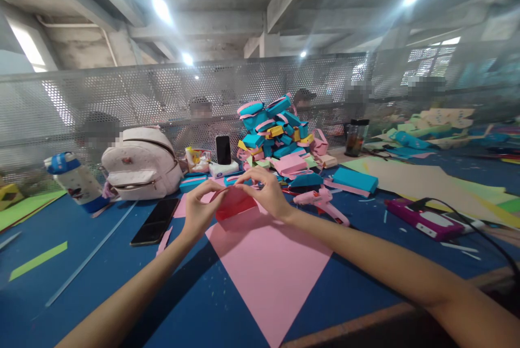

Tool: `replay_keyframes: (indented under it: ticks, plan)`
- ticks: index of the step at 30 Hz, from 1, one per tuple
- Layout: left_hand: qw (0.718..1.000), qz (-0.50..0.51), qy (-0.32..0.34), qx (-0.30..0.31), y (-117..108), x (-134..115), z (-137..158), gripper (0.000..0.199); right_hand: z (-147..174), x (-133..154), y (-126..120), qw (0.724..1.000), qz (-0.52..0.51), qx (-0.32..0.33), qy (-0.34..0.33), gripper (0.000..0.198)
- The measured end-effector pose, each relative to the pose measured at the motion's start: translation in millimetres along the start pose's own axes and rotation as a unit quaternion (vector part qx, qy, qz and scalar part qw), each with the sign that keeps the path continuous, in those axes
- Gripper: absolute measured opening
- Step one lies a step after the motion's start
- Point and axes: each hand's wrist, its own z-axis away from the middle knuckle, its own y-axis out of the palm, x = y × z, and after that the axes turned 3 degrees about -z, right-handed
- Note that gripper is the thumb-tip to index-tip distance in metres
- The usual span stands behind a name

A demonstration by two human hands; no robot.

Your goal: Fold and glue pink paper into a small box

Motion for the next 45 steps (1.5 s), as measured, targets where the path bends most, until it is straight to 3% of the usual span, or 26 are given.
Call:
replay_keyframes:
  ticks: [16, 25, 45]
  plan:
    - [1.000, -0.006, 0.013, 0.013, 1.2, -2.6, 2.3, 0.009, 1.1, 3.1, 2.9, 0.999, -0.038, 0.000, -0.006, 0.005]
    - [1.000, -0.012, 0.018, 0.016, 1.9, -2.0, 3.2, 0.008, 0.3, -6.1, 8.5, 0.977, -0.165, 0.018, 0.136, 0.014]
    - [0.998, 0.019, -0.052, 0.004, 3.4, 5.7, 1.8, 0.019, -1.2, -11.4, 8.6, 0.946, -0.234, 0.039, 0.219, 0.031]
